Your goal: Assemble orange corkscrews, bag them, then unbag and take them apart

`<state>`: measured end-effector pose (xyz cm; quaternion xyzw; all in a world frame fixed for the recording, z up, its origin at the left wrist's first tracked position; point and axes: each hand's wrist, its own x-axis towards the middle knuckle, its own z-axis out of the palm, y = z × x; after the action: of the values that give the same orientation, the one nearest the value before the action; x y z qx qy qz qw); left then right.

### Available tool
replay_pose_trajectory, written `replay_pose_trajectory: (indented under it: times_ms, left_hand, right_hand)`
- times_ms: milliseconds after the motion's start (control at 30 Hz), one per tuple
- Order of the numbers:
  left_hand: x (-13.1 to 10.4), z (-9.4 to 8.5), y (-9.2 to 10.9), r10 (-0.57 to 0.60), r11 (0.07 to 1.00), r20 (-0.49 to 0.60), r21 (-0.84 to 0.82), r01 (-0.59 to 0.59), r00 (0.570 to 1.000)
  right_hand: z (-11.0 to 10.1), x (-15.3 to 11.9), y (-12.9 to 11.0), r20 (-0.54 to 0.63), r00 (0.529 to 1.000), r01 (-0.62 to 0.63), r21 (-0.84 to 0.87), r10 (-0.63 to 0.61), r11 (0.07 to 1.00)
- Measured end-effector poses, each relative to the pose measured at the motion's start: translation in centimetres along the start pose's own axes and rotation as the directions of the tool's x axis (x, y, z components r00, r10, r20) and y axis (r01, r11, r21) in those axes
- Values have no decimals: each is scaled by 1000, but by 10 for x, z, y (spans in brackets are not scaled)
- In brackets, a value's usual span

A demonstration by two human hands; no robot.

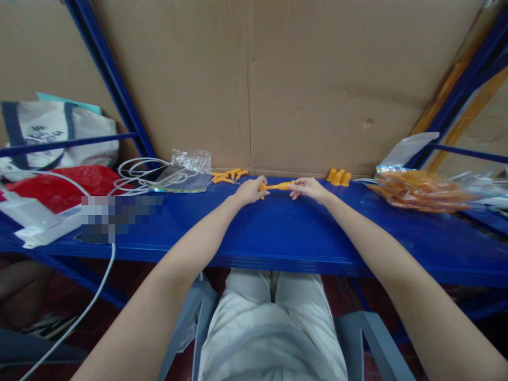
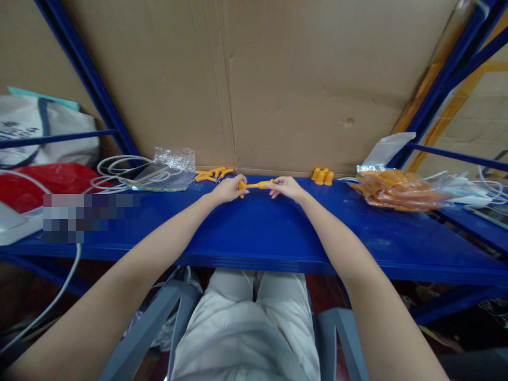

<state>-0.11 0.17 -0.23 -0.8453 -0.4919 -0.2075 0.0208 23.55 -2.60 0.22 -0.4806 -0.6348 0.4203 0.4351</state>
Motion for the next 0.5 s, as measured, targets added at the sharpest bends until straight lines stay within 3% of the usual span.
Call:
replay_pose_trajectory:
  times_ms: [500]
  left_hand:
    - [4,4,-7,16,987,11,-162,-14,1000]
  right_hand:
    - [0,7,9,72,997,26,-22,-25,999]
